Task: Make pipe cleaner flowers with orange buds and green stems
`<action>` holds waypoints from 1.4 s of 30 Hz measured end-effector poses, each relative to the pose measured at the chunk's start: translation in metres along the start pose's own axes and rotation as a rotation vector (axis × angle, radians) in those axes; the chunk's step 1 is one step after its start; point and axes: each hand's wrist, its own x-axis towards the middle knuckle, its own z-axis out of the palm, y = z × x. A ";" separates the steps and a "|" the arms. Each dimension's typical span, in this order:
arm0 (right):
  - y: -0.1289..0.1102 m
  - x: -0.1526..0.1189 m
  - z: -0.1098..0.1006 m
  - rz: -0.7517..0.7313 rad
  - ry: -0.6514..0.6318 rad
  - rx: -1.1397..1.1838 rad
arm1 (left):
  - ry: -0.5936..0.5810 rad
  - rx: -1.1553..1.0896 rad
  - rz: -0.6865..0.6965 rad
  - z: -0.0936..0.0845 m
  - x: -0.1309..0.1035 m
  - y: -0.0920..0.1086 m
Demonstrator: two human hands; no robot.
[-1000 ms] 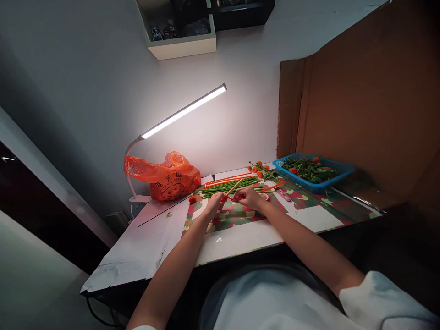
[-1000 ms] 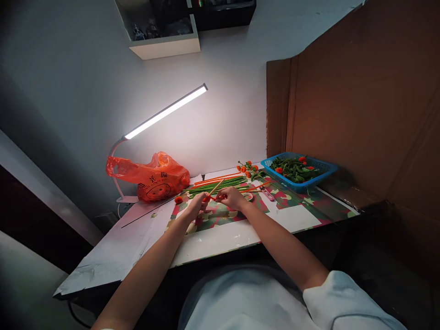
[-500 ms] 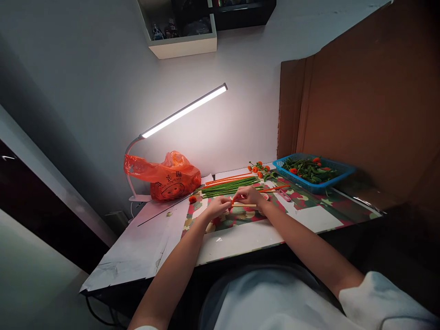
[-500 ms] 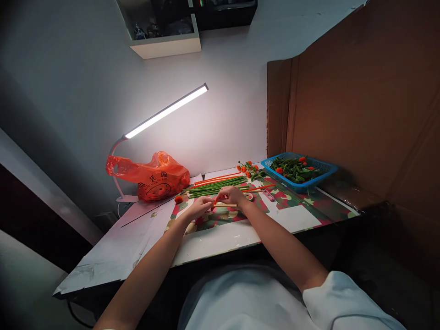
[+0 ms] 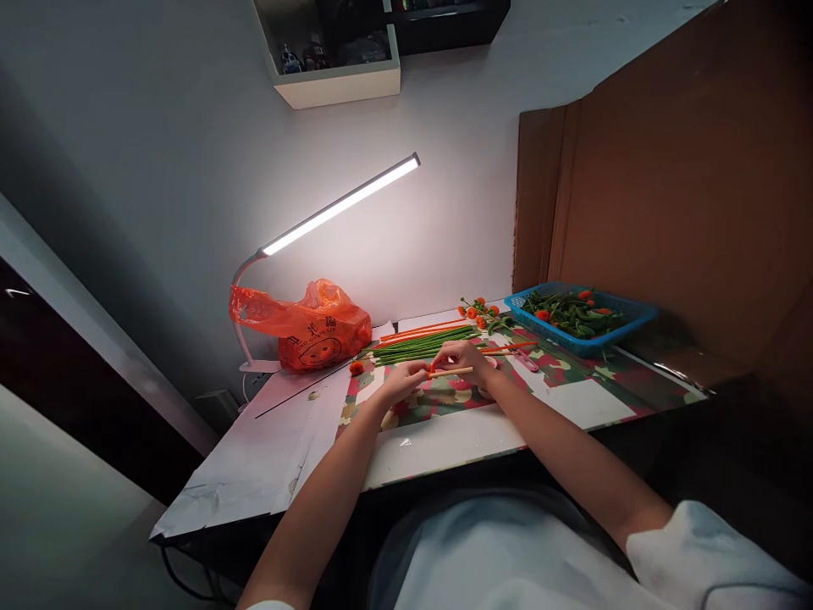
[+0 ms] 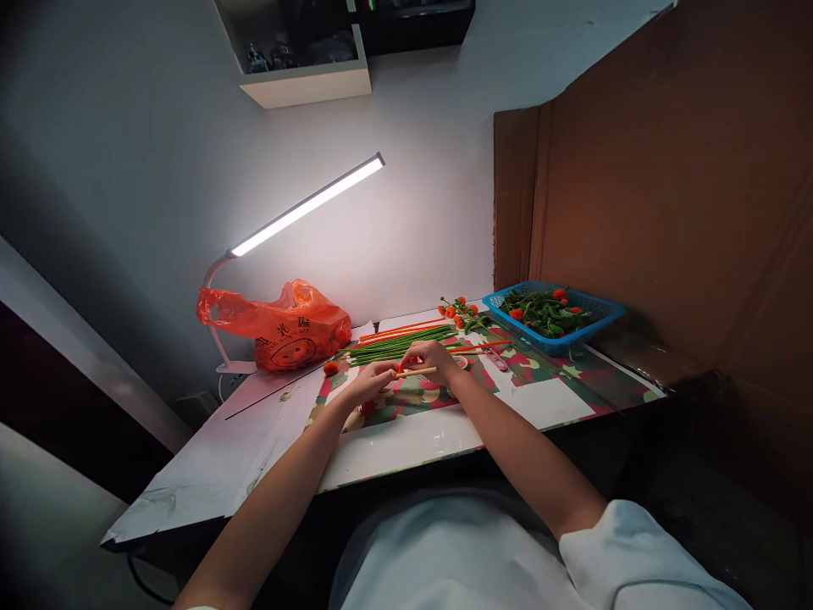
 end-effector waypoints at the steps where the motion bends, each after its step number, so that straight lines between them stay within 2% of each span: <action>1: 0.001 0.000 0.000 -0.009 0.000 0.011 | 0.002 -0.014 0.007 0.000 0.000 -0.001; 5: 0.004 -0.001 0.001 -0.047 -0.003 0.036 | -0.007 -0.037 0.027 0.000 0.002 -0.005; 11: 0.000 -0.001 -0.001 -0.021 -0.010 0.074 | 0.001 0.004 0.029 0.000 0.002 -0.005; 21: -0.006 0.002 -0.008 0.150 -0.046 0.272 | -0.004 0.050 -0.033 -0.006 -0.002 -0.002; 24: -0.005 0.001 -0.009 0.178 -0.083 0.248 | -0.023 0.108 -0.009 -0.007 -0.002 -0.003; 31: 0.002 -0.001 -0.005 0.143 -0.157 0.073 | -0.065 0.226 0.038 -0.007 -0.003 -0.001; 36: -0.002 -0.001 -0.004 0.114 -0.103 -0.005 | -0.004 0.325 0.005 -0.006 -0.002 -0.004; 39: -0.004 0.000 -0.003 0.073 -0.048 -0.048 | 0.111 0.390 -0.013 -0.004 0.001 -0.004; 42: -0.006 0.001 -0.001 0.027 0.019 -0.083 | 0.233 0.362 -0.031 0.000 0.003 -0.002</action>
